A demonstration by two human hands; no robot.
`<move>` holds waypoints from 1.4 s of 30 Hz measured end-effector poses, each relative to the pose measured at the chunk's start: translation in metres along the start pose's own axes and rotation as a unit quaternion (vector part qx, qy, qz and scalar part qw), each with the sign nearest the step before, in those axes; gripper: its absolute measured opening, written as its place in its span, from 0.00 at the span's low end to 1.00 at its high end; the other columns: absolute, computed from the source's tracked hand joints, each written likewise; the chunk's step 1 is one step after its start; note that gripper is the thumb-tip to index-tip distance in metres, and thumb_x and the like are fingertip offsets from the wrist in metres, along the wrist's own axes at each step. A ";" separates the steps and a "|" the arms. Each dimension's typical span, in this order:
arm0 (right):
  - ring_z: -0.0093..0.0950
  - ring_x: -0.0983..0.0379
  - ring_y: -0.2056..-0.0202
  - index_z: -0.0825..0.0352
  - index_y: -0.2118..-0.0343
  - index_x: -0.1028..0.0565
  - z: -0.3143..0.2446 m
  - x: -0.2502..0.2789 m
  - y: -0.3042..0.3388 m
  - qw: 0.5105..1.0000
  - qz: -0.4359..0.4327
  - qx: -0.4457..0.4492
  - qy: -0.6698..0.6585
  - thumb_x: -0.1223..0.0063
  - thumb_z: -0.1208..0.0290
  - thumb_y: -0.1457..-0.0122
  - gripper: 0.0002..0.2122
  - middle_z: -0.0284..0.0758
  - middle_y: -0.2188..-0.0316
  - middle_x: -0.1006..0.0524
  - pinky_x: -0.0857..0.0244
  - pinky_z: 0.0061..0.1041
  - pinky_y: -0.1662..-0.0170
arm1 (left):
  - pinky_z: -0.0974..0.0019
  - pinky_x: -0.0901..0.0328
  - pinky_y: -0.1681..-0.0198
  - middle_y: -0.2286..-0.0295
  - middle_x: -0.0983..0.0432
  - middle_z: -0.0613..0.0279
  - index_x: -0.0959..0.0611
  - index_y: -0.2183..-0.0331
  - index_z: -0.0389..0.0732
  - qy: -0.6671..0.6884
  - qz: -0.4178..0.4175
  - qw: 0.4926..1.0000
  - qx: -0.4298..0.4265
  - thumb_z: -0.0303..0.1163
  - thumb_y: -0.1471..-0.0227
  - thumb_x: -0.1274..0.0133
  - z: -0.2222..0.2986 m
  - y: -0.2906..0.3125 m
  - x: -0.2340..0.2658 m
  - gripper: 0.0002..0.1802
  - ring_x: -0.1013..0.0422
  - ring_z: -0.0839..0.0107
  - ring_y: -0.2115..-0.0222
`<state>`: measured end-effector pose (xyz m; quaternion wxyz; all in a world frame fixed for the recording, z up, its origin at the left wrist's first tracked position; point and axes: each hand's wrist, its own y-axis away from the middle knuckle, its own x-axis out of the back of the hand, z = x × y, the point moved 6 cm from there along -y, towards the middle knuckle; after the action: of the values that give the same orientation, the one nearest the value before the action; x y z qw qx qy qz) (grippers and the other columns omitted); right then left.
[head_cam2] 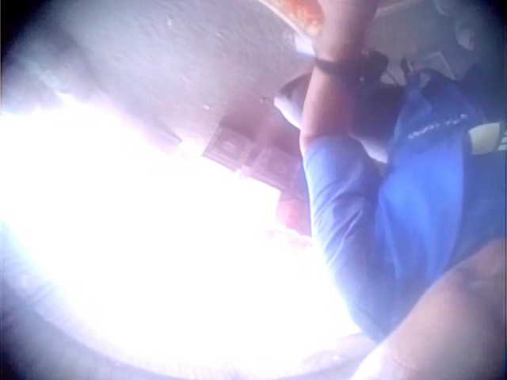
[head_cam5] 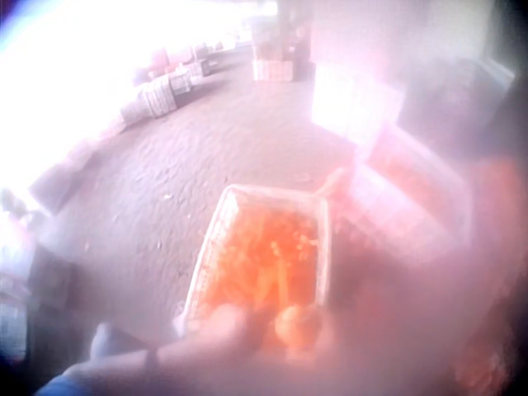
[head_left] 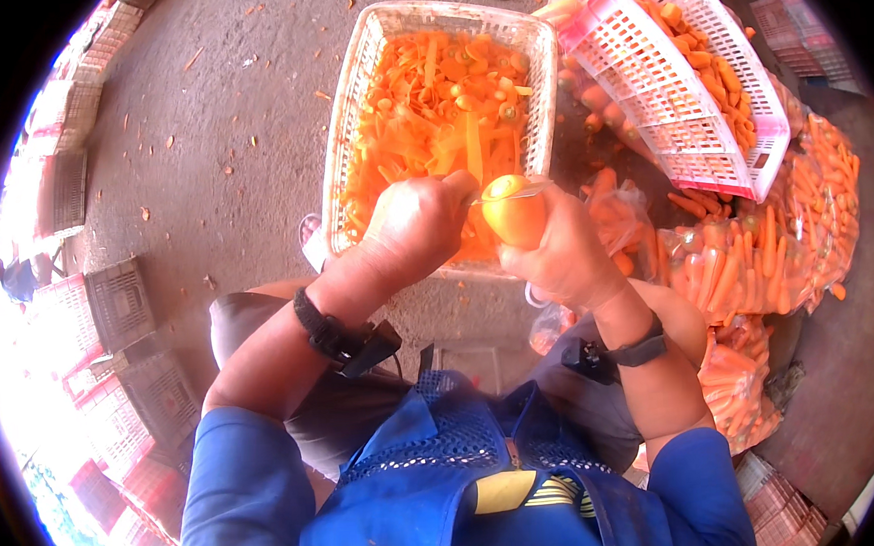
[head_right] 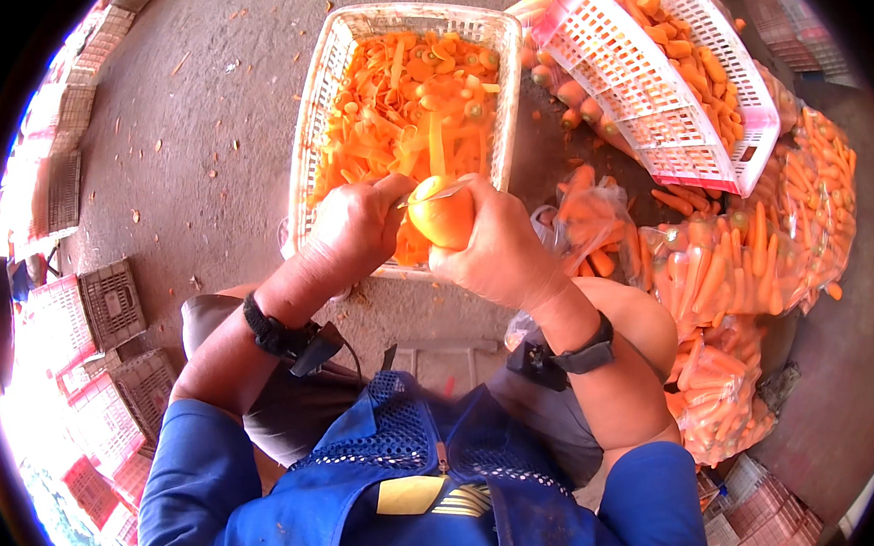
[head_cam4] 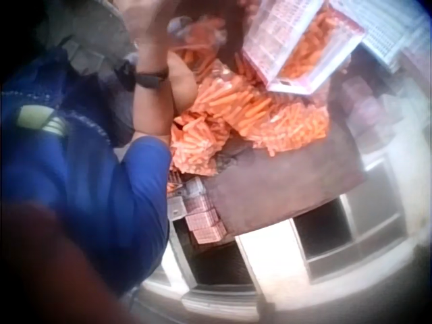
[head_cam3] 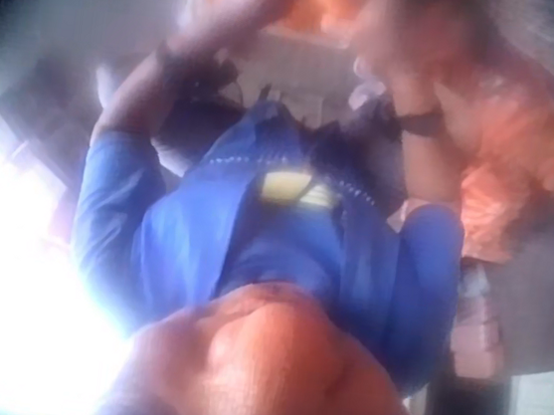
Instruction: The person peels carrots using a peeler, dropping the peels into a basket and placing the peeled carrots into a plastic bag.
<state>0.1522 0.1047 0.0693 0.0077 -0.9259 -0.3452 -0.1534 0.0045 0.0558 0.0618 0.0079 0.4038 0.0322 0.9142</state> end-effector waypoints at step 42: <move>0.27 0.26 0.65 0.66 0.58 0.31 -0.009 0.000 -0.003 0.997 0.029 0.048 -0.053 0.36 0.77 0.54 0.20 0.36 0.67 0.24 0.31 0.27 0.59 | 0.53 0.32 0.69 0.77 0.23 0.47 0.19 0.69 0.37 0.069 -0.014 0.995 0.065 0.37 0.44 0.52 -0.045 0.001 -0.034 0.14 0.25 0.51 0.72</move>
<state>0.1479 0.1061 0.0773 0.0386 -0.9408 -0.3252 -0.0868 -0.0059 0.0511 0.0066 -0.0075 0.3390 0.0978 0.9356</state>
